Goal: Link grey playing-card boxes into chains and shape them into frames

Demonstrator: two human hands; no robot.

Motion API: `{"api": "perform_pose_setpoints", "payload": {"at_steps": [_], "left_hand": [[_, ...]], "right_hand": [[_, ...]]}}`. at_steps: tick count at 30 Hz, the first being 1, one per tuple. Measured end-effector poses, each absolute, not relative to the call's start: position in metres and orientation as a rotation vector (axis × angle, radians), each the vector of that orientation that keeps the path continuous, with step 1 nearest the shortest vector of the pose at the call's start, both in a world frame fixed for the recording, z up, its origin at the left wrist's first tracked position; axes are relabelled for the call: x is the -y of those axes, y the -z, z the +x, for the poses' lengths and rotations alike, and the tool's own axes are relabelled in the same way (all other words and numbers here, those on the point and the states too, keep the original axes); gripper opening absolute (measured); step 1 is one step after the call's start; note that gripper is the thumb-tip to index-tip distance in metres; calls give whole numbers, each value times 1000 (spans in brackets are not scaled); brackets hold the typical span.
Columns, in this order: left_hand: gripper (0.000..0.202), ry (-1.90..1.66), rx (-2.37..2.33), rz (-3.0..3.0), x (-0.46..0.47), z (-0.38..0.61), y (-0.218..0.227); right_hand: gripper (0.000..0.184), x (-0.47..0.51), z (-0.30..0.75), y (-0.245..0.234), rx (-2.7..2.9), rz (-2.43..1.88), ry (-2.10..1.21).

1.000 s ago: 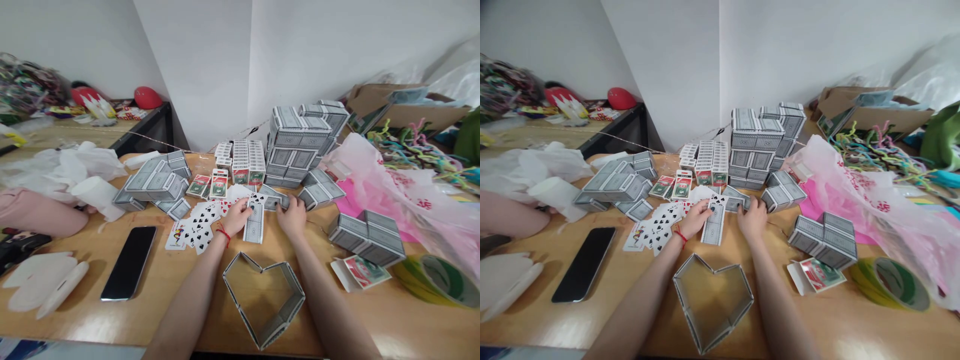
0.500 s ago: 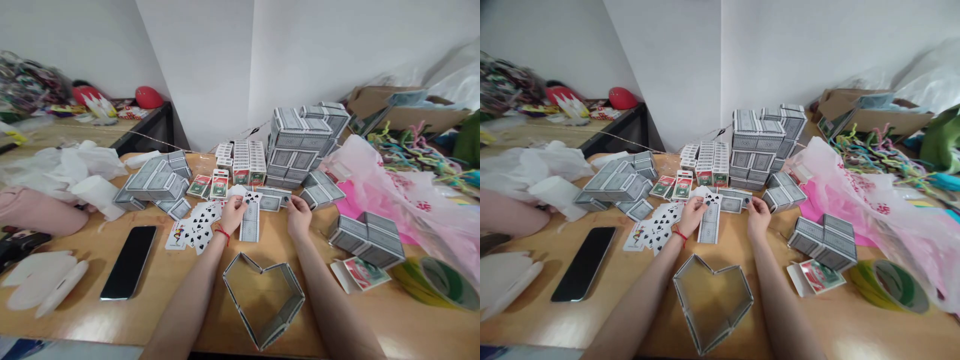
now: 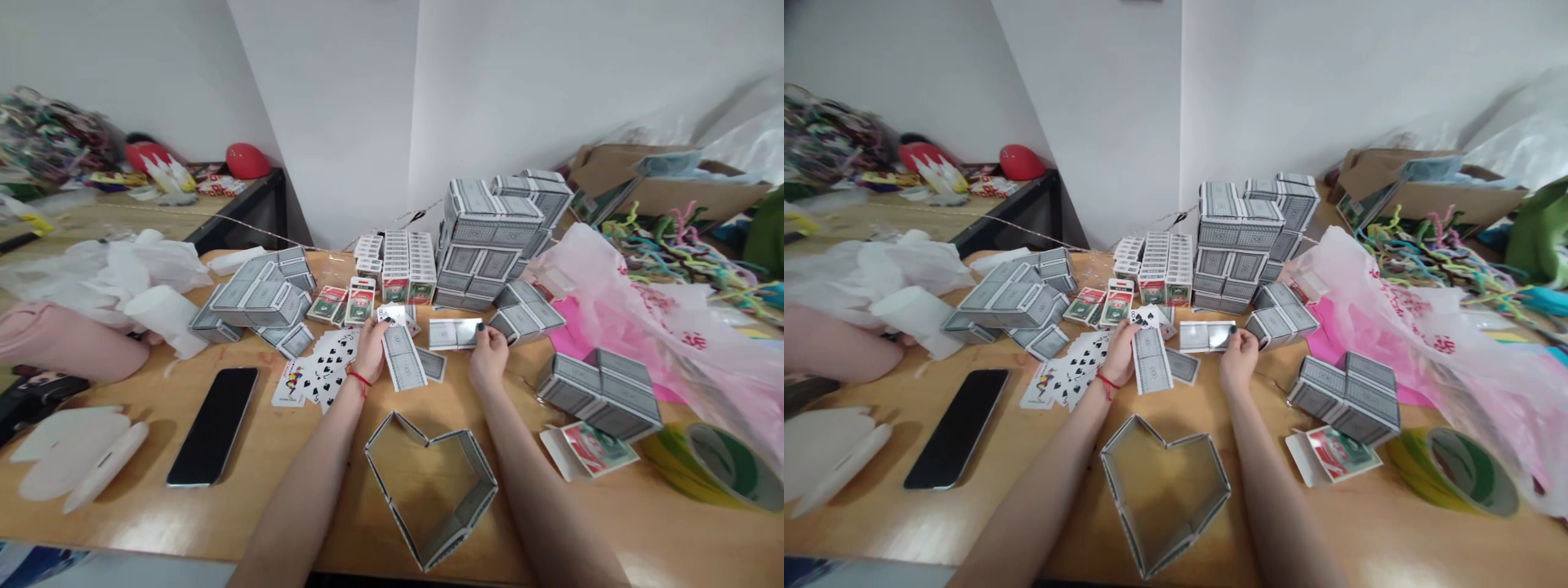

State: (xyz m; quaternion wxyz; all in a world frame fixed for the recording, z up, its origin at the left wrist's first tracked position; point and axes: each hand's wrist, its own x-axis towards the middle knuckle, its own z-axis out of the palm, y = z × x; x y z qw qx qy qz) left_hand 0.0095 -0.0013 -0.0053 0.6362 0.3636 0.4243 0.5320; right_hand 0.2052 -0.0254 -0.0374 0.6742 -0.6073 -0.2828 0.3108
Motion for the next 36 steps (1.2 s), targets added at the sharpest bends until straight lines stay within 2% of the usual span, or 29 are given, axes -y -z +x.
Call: {"api": "perform_pose_setpoints", "payload": {"at_steps": [5,14,17,24,36], "left_hand": [[30,-1151,-829,705,6,8,-2],[28,-965,-872,869,8,10,-2],[25,-969,-945,981,8,11,5],[23,-955,-1040,1062,9,11,12],[30,-1093,-1162,1258,13,13,1]], "right_hand": [[39,29,196,37,591,-1358,-772],[48,30,188,29,430,-913,-944],[45,31,188,25,397,-852,-1009],[23,36,177,14,510,-794,-1279],[27,40,175,13,655,-868,-1379]]}}
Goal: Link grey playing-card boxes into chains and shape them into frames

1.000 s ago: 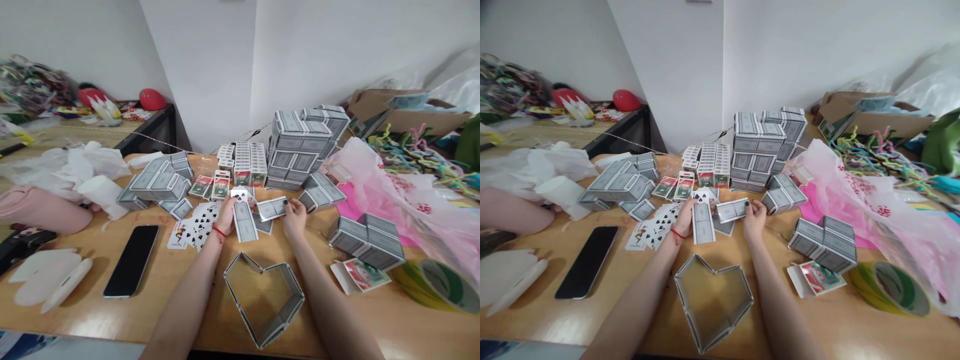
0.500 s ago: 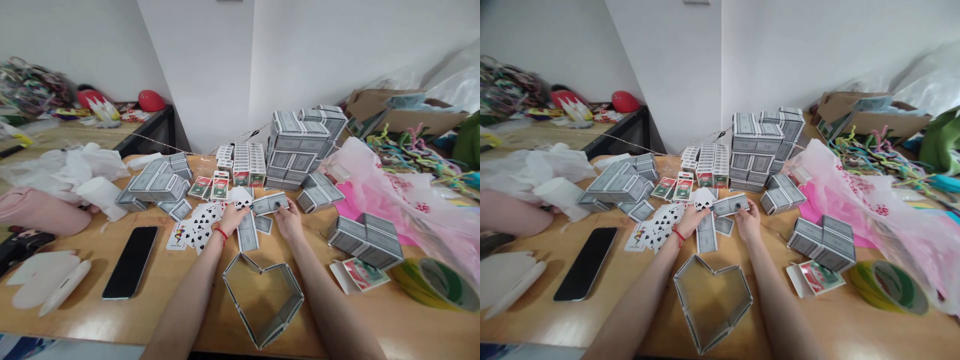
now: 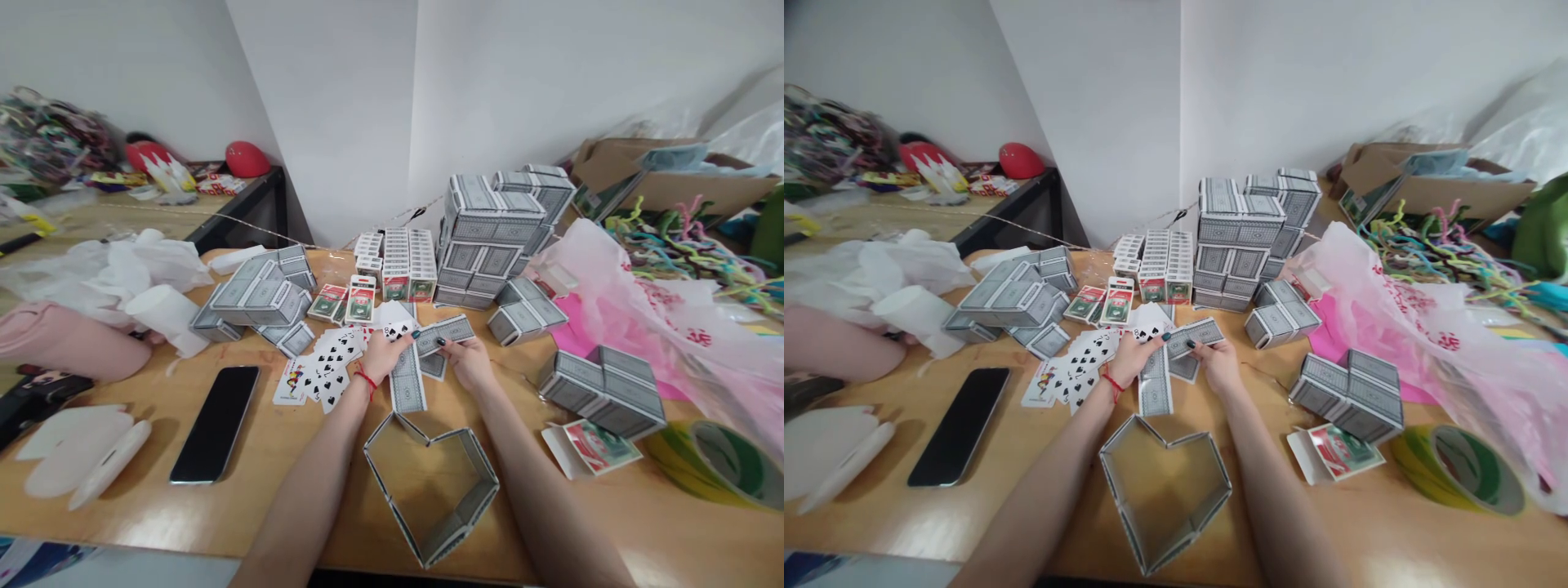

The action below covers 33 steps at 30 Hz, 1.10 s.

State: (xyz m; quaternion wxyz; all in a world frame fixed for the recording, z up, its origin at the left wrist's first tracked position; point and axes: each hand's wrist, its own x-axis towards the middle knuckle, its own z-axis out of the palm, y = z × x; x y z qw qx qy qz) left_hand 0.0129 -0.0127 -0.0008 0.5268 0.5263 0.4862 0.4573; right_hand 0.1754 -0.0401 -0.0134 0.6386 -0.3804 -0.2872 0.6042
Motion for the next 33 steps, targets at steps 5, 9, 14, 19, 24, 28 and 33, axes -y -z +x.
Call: {"api": "perform_pose_setpoints", "payload": {"at_steps": [5,9,14,19,24,28,33], "left_hand": [[39,-1066,-976,959,17,17,-12],[40,-981,-961,832,16,13,-14],[40,-1053,-944,834,11,12,-4],[31,-1169,-920,786,8,16,2],[35,-1162,-786,606,7,12,-3],[42,-1116,-764,567,9,8,-10],[47,-1044,-732,580,10,1,-17]], "right_hand": [[22,43,180,11,808,-889,-1436],[22,44,180,10,922,-901,-1420],[22,43,178,11,944,-1010,-1271],[28,39,181,11,816,-1165,-1126],[32,36,184,9,631,-1074,-1136],[32,36,183,7,619,-987,-1191],[28,38,183,6,643,-953,-1232]]}}
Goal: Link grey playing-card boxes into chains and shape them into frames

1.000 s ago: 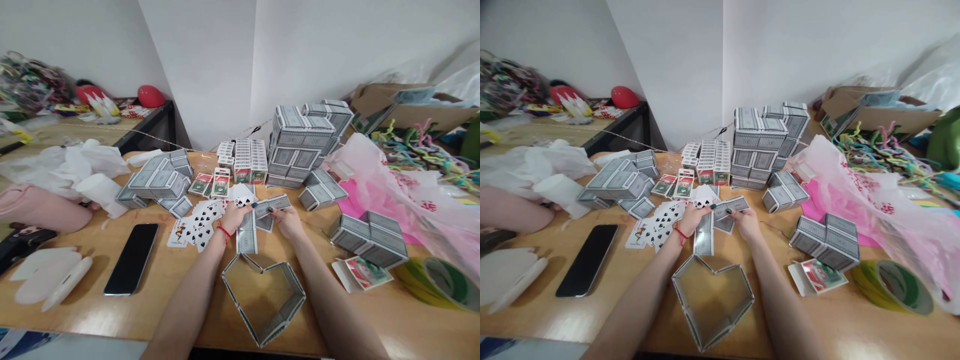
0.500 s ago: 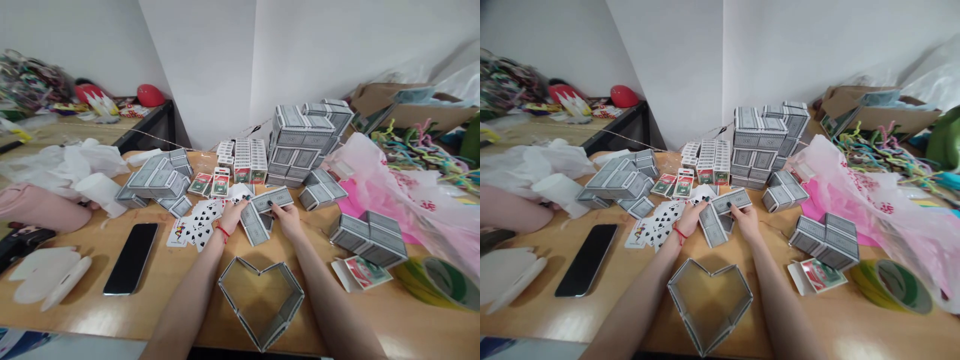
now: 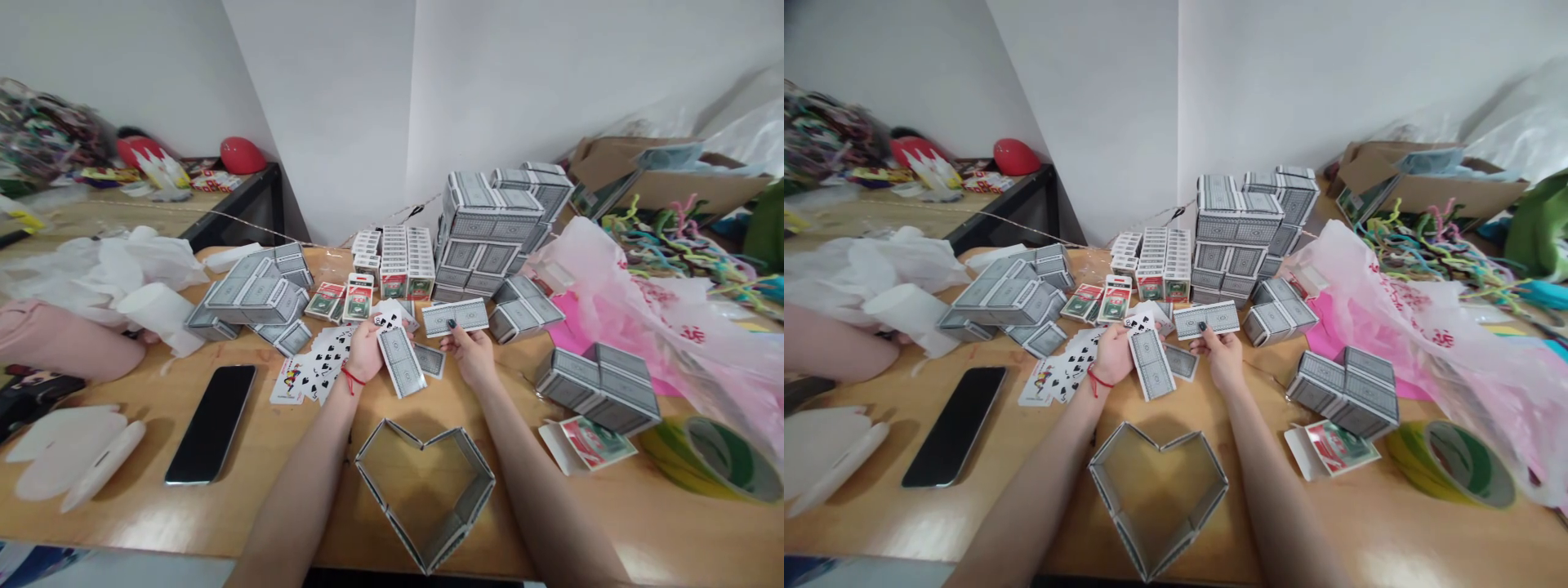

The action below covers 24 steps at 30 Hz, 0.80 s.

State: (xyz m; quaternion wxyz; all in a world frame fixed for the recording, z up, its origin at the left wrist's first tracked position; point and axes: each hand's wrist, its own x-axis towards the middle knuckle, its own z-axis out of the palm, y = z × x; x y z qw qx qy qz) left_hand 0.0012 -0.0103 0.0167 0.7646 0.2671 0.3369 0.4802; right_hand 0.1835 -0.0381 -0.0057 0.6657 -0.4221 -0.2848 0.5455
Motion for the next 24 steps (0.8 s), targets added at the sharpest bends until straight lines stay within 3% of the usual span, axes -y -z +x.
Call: {"api": "perform_pose_setpoints", "payload": {"at_steps": [24], "left_hand": [[53,-702,-823,695,14,4,-11]], "right_hand": [[26,37,180,8,631,-879,-1353]]}}
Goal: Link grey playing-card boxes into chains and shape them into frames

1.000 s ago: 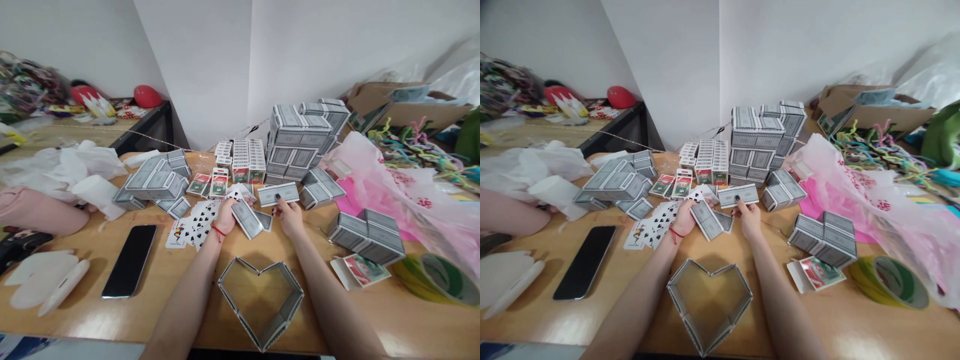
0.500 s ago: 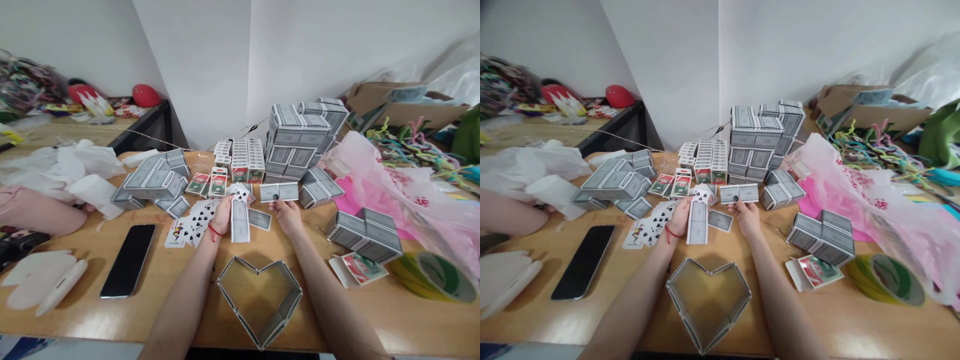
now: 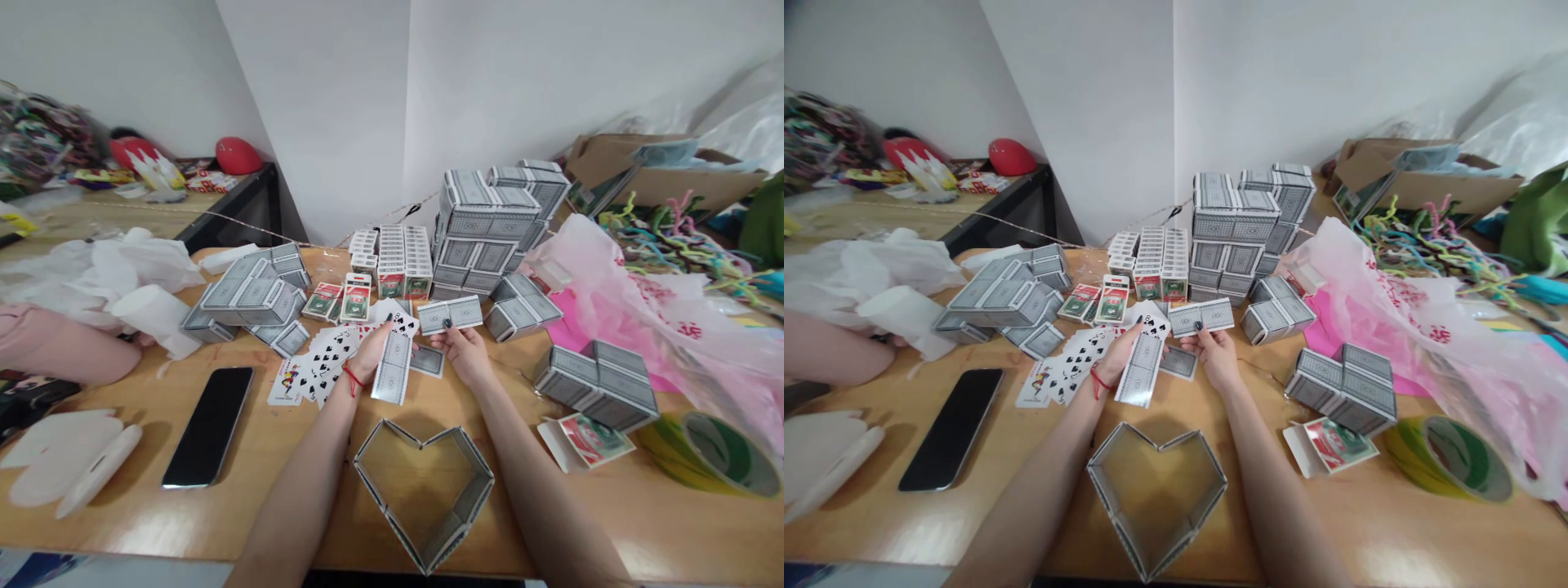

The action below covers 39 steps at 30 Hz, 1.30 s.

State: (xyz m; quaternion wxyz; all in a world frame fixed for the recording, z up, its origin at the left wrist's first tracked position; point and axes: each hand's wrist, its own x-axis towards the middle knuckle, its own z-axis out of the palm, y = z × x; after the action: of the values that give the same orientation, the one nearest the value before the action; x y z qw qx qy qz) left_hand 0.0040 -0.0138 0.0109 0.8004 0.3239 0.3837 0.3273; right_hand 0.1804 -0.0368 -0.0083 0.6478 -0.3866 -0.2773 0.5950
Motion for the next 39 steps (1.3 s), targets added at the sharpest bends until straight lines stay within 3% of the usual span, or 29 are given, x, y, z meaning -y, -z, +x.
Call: {"api": "perform_pose_setpoints", "payload": {"at_steps": [9,39], "left_hand": [[43,-757,-812,773,11,7,-9],[43,-548,-881,736,6,0,-12]], "right_hand": [[27,39,177,6,678,-868,-1368],[25,39,174,9,782,-881,-1297]]}}
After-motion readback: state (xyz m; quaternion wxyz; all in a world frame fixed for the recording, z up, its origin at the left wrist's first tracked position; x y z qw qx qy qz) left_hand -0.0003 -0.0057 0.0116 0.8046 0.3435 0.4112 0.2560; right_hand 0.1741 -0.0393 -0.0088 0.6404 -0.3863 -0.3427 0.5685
